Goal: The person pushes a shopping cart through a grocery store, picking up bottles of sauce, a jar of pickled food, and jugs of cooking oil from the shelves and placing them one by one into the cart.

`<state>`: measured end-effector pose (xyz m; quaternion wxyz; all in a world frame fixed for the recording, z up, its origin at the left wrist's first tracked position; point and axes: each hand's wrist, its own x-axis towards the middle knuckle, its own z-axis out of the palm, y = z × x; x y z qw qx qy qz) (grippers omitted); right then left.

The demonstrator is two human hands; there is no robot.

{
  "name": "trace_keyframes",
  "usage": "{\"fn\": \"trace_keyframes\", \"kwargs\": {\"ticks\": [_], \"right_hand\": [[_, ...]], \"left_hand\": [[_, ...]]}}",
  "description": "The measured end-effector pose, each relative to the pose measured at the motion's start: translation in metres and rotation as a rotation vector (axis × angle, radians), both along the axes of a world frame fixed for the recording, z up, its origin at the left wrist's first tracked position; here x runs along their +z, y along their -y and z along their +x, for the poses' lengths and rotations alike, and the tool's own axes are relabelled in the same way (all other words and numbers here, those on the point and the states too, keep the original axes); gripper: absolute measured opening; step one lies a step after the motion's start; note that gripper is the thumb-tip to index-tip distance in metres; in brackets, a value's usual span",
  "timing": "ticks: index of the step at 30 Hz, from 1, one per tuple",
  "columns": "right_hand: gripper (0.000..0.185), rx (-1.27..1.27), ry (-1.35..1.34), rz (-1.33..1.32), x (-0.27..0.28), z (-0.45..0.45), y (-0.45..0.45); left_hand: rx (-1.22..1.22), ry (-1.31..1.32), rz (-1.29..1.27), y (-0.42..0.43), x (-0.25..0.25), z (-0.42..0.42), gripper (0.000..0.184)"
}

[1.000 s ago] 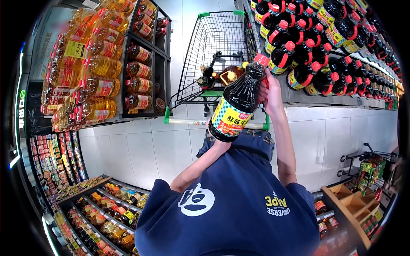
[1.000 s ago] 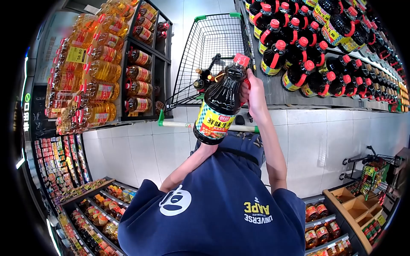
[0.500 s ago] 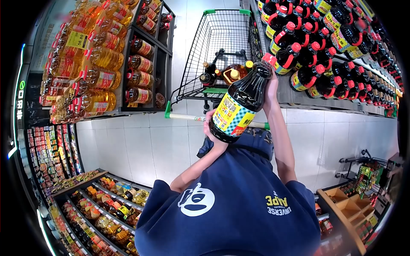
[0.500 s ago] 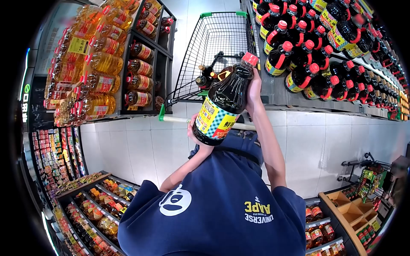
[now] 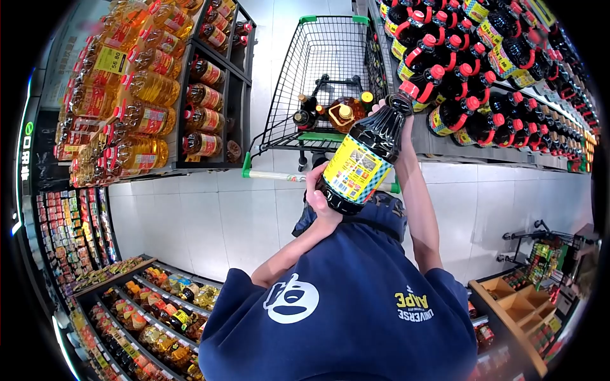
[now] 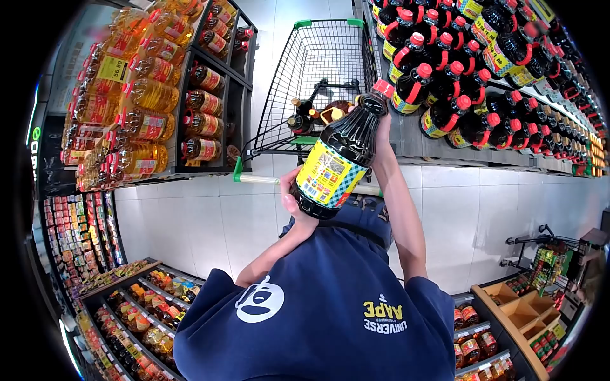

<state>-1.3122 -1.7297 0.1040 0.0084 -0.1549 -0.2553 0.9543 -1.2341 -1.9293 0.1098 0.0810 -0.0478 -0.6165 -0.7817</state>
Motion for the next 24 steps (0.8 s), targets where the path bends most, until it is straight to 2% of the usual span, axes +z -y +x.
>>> {"fn": "trace_keyframes", "kwargs": {"ticks": [1,4,6,8,9,10,12,15,19,20,22,23,24], "right_hand": [[0.047,-0.009,0.032,-0.015,0.003,-0.002,0.001],[0.040,-0.025,0.026,-0.171,0.009,-0.008,0.007],[0.033,-0.202,0.119,-0.289,0.022,-0.014,0.016],[0.030,-0.134,-0.117,-0.286,0.020,-0.014,0.015],[0.027,-0.009,-0.324,-0.353,0.017,-0.018,0.014],[0.024,-0.035,-0.188,-0.402,0.015,-0.018,0.012],[0.026,-0.180,-0.024,-0.281,0.028,-0.016,0.016],[0.035,0.005,-0.271,-0.386,-0.014,-0.020,0.002],[0.037,0.023,-0.230,-0.412,-0.035,-0.026,-0.003],[0.042,0.077,-0.229,-0.383,-0.038,-0.026,-0.004],[0.032,-0.030,-0.018,-0.271,-0.018,-0.025,0.001],[0.034,-0.080,0.061,-0.232,-0.016,-0.025,0.002],[0.038,-0.097,0.032,-0.113,-0.014,-0.025,0.003]], "left_hand": [[-0.008,-0.014,-0.012,0.000,0.003,0.000,0.074],[-0.034,-0.092,-0.064,0.001,0.012,0.000,0.071],[-0.056,-0.167,-0.132,0.002,0.016,-0.003,0.070],[-0.056,-0.223,-0.143,0.001,0.012,-0.008,0.071],[-0.056,-0.237,-0.159,0.001,0.014,-0.010,0.071],[-0.057,-0.251,-0.176,0.001,0.015,-0.010,0.072],[-0.062,-0.224,-0.196,0.000,0.016,-0.011,0.073],[-0.066,-0.211,-0.205,-0.001,0.018,-0.014,0.071],[-0.043,-0.158,-0.186,0.000,0.014,-0.019,0.068],[-0.028,-0.130,-0.176,0.000,0.012,-0.020,0.067],[-0.008,0.000,-0.105,-0.003,0.007,-0.021,0.070],[-0.016,0.060,-0.080,-0.001,0.007,-0.022,0.070],[-0.025,0.118,-0.053,0.000,0.006,-0.024,0.070]]}}
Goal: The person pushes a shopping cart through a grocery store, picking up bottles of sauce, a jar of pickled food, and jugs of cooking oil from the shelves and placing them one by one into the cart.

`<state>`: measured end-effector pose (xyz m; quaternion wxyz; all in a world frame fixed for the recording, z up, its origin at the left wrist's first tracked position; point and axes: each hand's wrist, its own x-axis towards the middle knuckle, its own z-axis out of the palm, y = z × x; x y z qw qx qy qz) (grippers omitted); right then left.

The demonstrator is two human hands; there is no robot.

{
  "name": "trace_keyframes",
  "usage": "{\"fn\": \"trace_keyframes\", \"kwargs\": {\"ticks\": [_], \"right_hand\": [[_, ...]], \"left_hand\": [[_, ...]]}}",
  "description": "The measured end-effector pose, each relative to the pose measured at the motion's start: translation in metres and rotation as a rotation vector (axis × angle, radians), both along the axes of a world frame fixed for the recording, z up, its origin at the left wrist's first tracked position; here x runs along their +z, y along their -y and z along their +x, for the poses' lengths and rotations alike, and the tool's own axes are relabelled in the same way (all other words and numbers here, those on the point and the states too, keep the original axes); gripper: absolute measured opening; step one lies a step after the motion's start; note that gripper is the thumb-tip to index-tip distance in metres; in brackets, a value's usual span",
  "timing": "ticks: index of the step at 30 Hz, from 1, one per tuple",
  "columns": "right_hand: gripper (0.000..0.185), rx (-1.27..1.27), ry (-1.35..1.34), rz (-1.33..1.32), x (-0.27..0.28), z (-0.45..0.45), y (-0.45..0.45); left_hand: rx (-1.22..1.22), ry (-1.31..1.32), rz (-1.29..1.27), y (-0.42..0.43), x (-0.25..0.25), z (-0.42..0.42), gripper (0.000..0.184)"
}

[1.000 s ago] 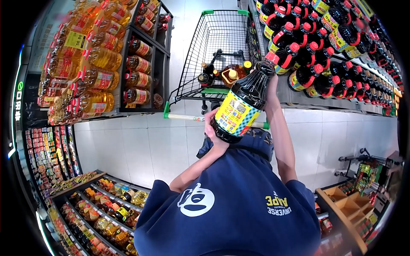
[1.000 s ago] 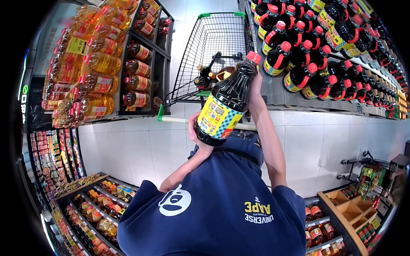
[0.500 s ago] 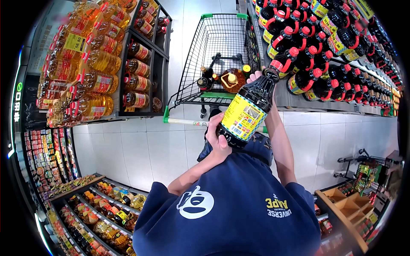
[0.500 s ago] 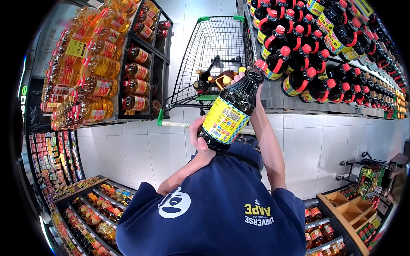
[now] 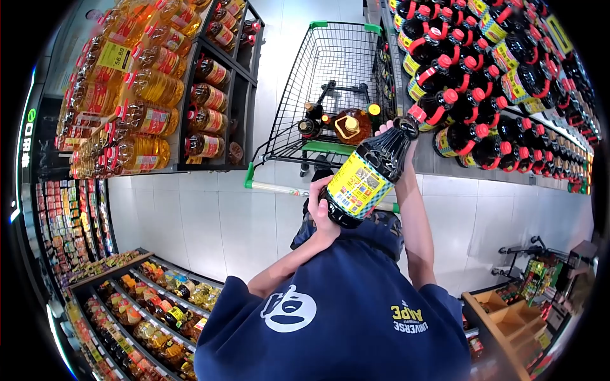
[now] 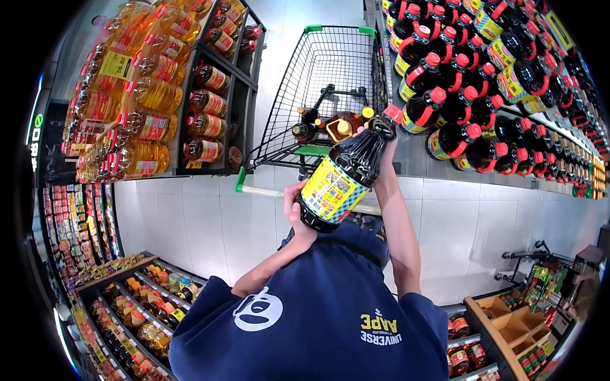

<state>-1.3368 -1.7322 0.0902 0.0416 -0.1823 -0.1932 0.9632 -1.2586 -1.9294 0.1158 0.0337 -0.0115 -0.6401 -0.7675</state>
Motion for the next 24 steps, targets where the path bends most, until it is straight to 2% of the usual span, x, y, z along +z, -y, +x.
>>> {"fn": "trace_keyframes", "kwargs": {"ticks": [2,3,4,6,7,9,11,14,18,20,22,24], "right_hand": [[0.040,-0.055,0.098,0.086,0.002,0.002,0.002],[0.041,-0.040,-0.030,0.123,-0.010,0.006,-0.002],[0.038,-0.030,-0.010,0.104,-0.014,0.004,-0.006],[0.035,-0.128,0.111,0.181,-0.021,0.005,-0.008],[0.032,-0.185,0.153,0.125,-0.020,0.003,-0.006],[0.036,-0.245,0.280,0.190,0.000,-0.001,0.005],[0.042,-0.258,0.422,0.194,0.017,-0.010,0.015],[0.044,-0.265,0.419,0.191,0.003,-0.026,0.022],[0.027,-0.315,0.375,0.505,-0.008,-0.059,0.039],[0.022,-0.325,0.383,0.666,-0.012,-0.078,0.047],[0.027,-0.198,0.399,0.748,-0.015,-0.094,0.048],[0.038,-0.229,0.357,0.852,-0.021,-0.116,0.057]], "left_hand": [[-0.031,0.076,0.060,0.004,-0.011,-0.006,0.068],[-0.052,0.113,0.093,0.007,-0.017,-0.010,0.067],[-0.072,0.151,0.127,0.008,-0.022,-0.015,0.065],[-0.123,0.210,0.196,0.010,-0.032,-0.026,0.060],[-0.151,0.260,0.238,0.011,-0.038,-0.032,0.059],[-0.216,0.331,0.253,0.015,-0.046,-0.047,0.055],[-0.242,0.499,0.420,0.017,-0.051,-0.061,0.054],[-0.214,0.759,0.671,0.021,-0.077,-0.085,0.051],[-0.148,1.156,0.881,0.022,-0.087,-0.124,0.049],[-0.150,1.151,0.957,0.018,-0.108,-0.140,0.049],[-0.187,1.118,1.042,0.015,-0.122,-0.157,0.049],[-0.221,1.096,0.984,0.016,-0.135,-0.172,0.048]]}}
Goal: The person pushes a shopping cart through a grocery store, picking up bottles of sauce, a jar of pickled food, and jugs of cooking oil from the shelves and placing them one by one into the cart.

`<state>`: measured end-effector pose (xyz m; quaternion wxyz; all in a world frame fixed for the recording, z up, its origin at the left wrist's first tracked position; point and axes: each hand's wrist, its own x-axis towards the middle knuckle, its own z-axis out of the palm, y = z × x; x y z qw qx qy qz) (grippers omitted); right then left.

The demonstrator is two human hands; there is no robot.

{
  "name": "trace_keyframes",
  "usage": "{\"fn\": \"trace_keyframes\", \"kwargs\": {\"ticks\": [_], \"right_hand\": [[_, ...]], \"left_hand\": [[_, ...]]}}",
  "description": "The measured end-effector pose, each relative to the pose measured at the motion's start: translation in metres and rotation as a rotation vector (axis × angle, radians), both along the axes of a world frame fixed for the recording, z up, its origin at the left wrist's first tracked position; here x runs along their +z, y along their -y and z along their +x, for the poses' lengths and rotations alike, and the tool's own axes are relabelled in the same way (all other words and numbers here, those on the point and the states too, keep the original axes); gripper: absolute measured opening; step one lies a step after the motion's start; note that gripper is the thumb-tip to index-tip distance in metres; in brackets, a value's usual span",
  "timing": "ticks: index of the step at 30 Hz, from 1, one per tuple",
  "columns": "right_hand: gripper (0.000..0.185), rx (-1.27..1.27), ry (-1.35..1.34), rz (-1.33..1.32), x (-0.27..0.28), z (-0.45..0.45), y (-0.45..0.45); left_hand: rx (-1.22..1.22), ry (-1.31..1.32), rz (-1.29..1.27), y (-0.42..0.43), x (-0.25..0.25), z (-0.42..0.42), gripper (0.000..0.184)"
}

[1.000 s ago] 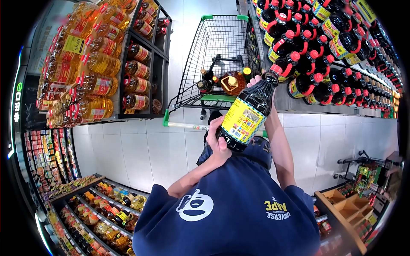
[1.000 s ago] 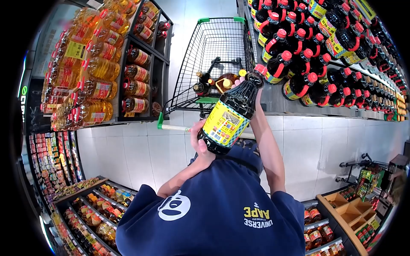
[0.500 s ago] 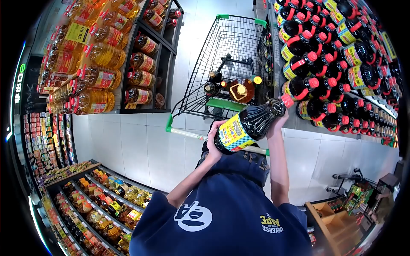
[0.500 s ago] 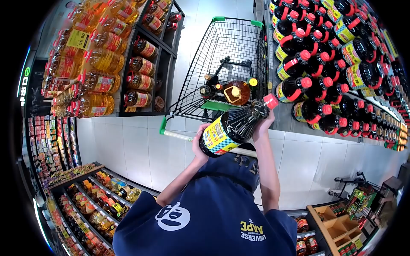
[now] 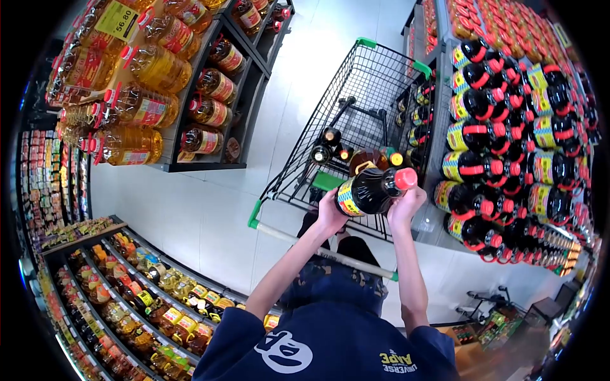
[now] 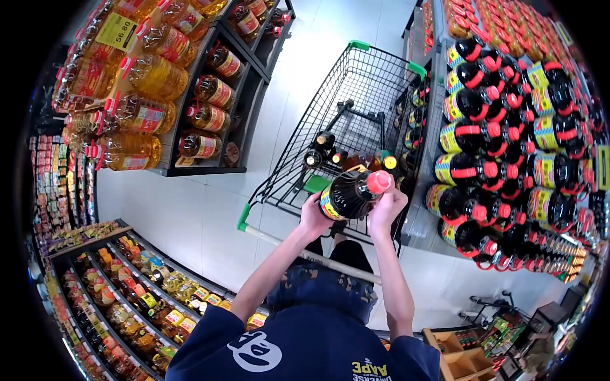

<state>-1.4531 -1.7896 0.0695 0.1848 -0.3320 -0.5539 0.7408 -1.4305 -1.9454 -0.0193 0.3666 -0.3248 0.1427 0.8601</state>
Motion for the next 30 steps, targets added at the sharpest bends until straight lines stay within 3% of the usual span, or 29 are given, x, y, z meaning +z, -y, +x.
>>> {"fn": "trace_keyframes", "kwargs": {"ticks": [4,8,9,10,12,14,18,21,24,26,30], "right_hand": [[0.053,0.010,0.021,0.189,-0.022,-0.048,0.008],[0.052,0.048,0.096,0.236,-0.050,-0.099,0.006],[0.051,0.081,0.128,0.316,-0.060,-0.111,0.007],[0.050,0.113,0.158,0.397,-0.072,-0.122,0.006],[0.047,0.145,0.241,0.574,-0.110,-0.144,0.002],[0.045,0.190,0.269,0.631,-0.131,-0.164,0.003],[0.044,0.237,0.434,0.688,-0.180,-0.199,-0.004],[0.043,0.363,0.512,0.595,-0.208,-0.216,-0.009],[0.038,0.463,0.544,0.557,-0.245,-0.227,-0.015],[0.031,0.552,0.545,0.482,-0.275,-0.233,-0.022],[0.019,0.716,0.595,0.631,-0.347,-0.224,-0.048]], "left_hand": [[-0.042,0.025,-0.216,0.004,-0.030,-0.028,0.050],[-0.113,-0.466,-0.535,0.035,-0.057,-0.057,0.044],[-0.187,-0.689,-0.897,0.047,-0.054,-0.069,0.037],[-0.210,-0.712,-1.114,0.057,-0.047,-0.080,0.034],[-0.212,-1.083,-1.662,0.080,-0.055,-0.098,0.037],[-0.382,-1.210,-1.896,0.105,-0.077,-0.110,0.043],[-0.737,-1.047,-2.061,0.130,-0.109,-0.101,0.050],[-1.158,-0.785,-1.775,0.130,-0.117,-0.105,0.048],[-1.001,-0.906,-1.813,0.136,-0.136,-0.100,0.038],[-0.998,-0.920,-1.826,0.135,-0.130,-0.100,0.040],[-1.032,-0.907,-1.871,0.133,-0.120,-0.104,0.049]]}}
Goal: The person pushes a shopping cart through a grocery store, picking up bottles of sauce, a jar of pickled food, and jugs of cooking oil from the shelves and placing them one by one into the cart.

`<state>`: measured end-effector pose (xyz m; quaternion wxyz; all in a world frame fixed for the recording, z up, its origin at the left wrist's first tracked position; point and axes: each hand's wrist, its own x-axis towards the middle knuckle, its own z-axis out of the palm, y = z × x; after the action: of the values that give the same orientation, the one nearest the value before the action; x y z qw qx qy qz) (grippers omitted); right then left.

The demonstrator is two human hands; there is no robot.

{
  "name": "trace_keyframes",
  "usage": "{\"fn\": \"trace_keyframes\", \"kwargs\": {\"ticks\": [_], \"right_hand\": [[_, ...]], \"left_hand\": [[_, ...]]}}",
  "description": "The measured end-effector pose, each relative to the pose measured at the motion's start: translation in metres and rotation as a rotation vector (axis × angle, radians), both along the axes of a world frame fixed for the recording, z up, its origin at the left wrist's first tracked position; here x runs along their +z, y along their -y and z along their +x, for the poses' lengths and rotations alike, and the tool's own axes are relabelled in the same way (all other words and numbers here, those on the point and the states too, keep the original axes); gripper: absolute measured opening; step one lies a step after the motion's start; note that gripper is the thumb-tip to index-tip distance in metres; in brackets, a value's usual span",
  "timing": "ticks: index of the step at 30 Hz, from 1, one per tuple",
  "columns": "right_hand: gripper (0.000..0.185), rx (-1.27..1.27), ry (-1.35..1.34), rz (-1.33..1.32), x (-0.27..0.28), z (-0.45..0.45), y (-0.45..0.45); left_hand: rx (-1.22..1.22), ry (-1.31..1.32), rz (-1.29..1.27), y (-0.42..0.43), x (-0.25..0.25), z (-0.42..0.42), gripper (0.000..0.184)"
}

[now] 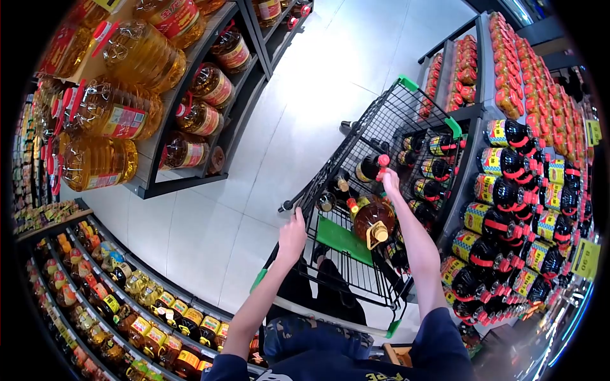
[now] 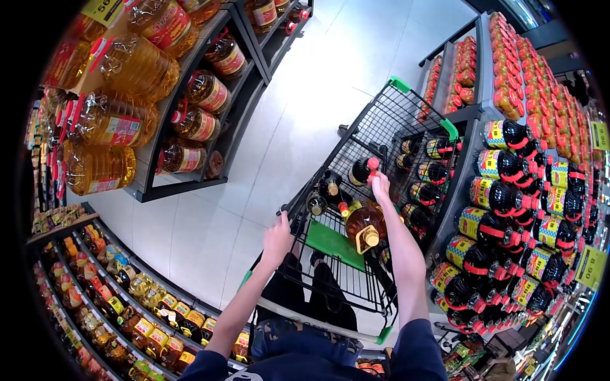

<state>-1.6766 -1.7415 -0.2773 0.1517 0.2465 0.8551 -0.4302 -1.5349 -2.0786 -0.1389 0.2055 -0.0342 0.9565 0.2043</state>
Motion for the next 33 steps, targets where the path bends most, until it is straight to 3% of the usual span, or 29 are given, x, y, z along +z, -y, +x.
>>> {"fn": "trace_keyframes", "kwargs": {"ticks": [2,7,11,15,20,24,29,33], "right_hand": [[0.020,-0.005,0.156,0.116,-0.004,0.008,0.004],[0.042,-0.070,0.269,0.364,-0.044,0.055,0.003],[0.035,0.227,0.326,0.501,-0.039,0.070,-0.014],[0.024,0.232,0.339,0.402,-0.003,0.062,-0.010],[0.032,0.018,-0.052,0.364,0.030,0.087,0.005],[0.027,-0.044,-0.238,0.310,0.079,0.126,0.016],[0.020,-0.109,-0.385,0.342,0.164,0.183,0.021],[0.016,-0.158,-0.427,0.465,0.192,0.227,0.005]], "left_hand": [[-0.046,0.035,-0.043,0.000,0.005,-0.003,0.044],[-0.049,-0.005,-0.057,-0.002,-0.003,-0.001,0.047],[-0.033,0.012,-0.037,-0.004,0.001,-0.003,0.046],[-0.033,-0.009,-0.015,-0.004,-0.002,0.002,0.047],[-0.050,0.025,-0.030,-0.004,0.002,0.001,0.048],[-0.079,-0.032,-0.034,-0.003,-0.004,0.007,0.045],[-0.063,-0.051,-0.045,-0.005,0.001,0.011,0.044],[-0.090,-0.026,-0.058,-0.001,-0.004,0.016,0.042]]}}
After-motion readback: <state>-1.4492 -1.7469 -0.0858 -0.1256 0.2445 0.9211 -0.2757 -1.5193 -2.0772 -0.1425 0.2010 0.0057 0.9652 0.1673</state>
